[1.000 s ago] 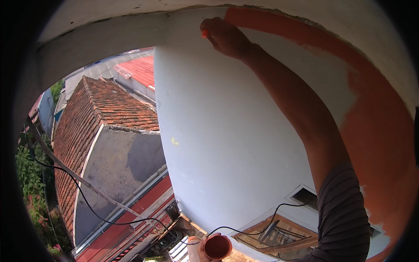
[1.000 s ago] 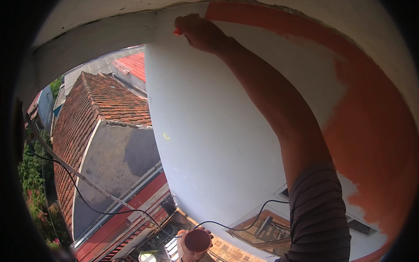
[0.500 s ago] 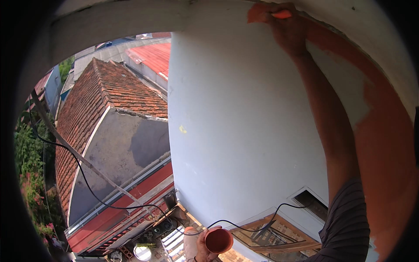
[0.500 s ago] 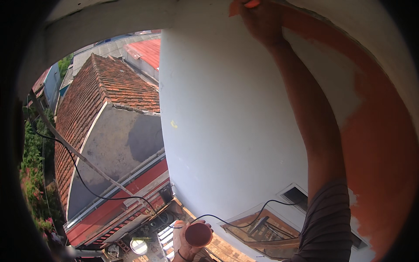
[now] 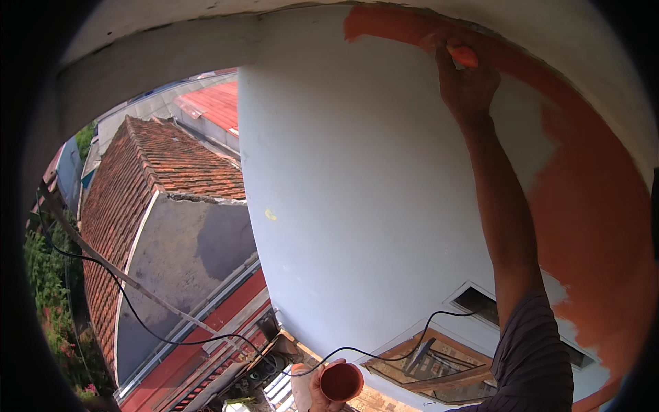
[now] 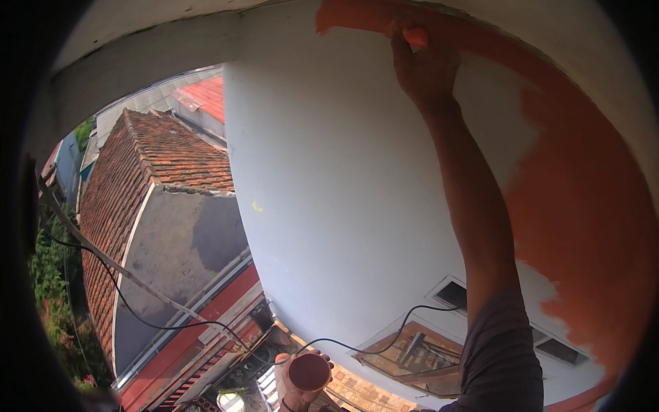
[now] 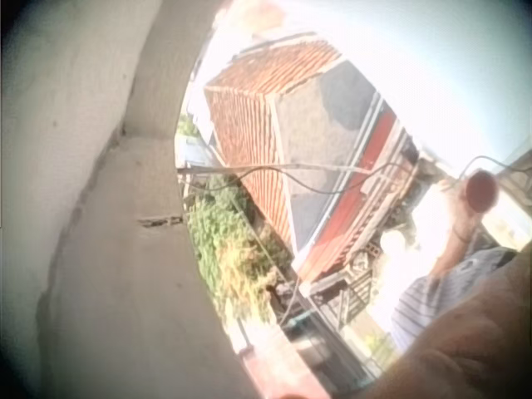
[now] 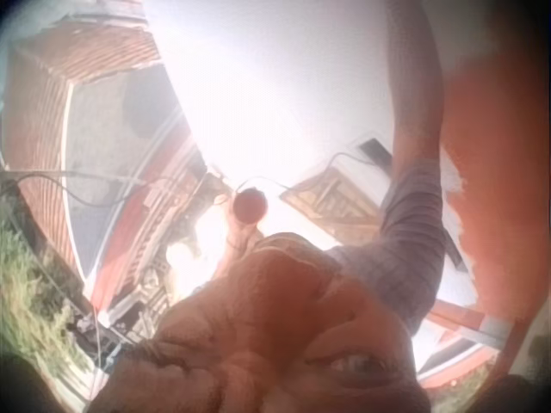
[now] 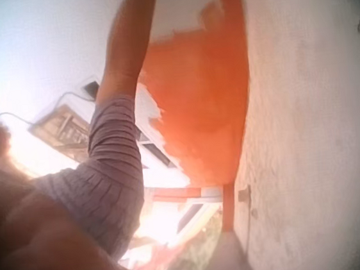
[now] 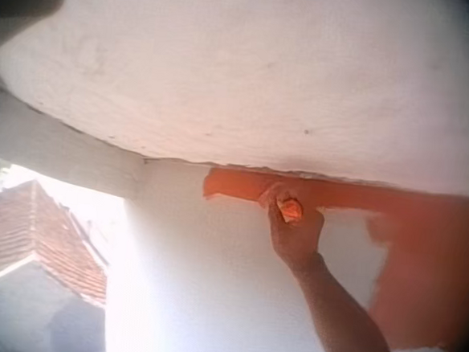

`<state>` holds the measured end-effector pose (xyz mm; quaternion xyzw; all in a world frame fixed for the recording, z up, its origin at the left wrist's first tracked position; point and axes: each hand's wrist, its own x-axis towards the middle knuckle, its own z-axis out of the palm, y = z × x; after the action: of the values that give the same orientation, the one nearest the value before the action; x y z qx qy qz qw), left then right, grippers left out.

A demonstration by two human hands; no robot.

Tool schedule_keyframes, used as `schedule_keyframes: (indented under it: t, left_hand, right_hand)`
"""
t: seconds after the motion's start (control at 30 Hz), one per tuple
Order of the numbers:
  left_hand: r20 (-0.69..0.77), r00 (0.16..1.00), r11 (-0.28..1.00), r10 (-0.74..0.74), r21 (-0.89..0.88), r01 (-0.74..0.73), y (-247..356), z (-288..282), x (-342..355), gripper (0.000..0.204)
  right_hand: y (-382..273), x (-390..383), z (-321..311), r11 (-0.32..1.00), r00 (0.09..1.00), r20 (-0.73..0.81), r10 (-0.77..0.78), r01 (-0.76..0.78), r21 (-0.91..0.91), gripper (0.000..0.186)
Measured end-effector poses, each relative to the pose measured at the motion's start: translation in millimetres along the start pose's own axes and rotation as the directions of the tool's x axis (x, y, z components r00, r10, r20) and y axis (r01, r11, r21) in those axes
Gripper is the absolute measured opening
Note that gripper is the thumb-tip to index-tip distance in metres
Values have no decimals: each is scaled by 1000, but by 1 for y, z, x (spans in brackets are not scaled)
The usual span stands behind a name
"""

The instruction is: The person paints a white ceiling with orange paint using a brush and a small container. They repeatedly dip the brush into the container and apply paint in broad strokes across the ceiling surface.

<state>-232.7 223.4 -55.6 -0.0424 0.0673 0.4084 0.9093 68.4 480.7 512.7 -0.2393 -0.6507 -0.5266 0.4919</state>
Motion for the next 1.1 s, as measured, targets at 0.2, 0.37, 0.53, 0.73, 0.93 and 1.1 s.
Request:
schedule_keyframes:
  t: [0.2,0.37,0.53,0.73,0.93,1.1]
  left_hand:
    - [11,997,995,-75,-67,75,-7,-3,4,74]
    - [45,993,993,-113,-32,114,-15,-2,8,74]
    - [-8,998,996,-67,55,67,-16,27,0,68]
    - [16,997,877,70,475,-69,-9,37,-8,69]
    - [-18,995,994,-97,-48,96,-5,14,2,72]
    - [24,984,978,-175,-115,177,-8,27,2,70]
  right_hand:
    - [-5,-15,-33,923,991,-121,57,-6,386,16]
    - [18,-17,-23,868,987,-36,159,-122,482,20]
    - [26,-21,-48,948,956,-16,294,-289,133,17]
    - [6,-14,-110,900,942,-145,304,-334,-281,23]
    - [-51,-38,-172,851,809,-271,521,-516,96,33]
    - [-107,-85,-241,754,757,-206,620,-504,420,26]
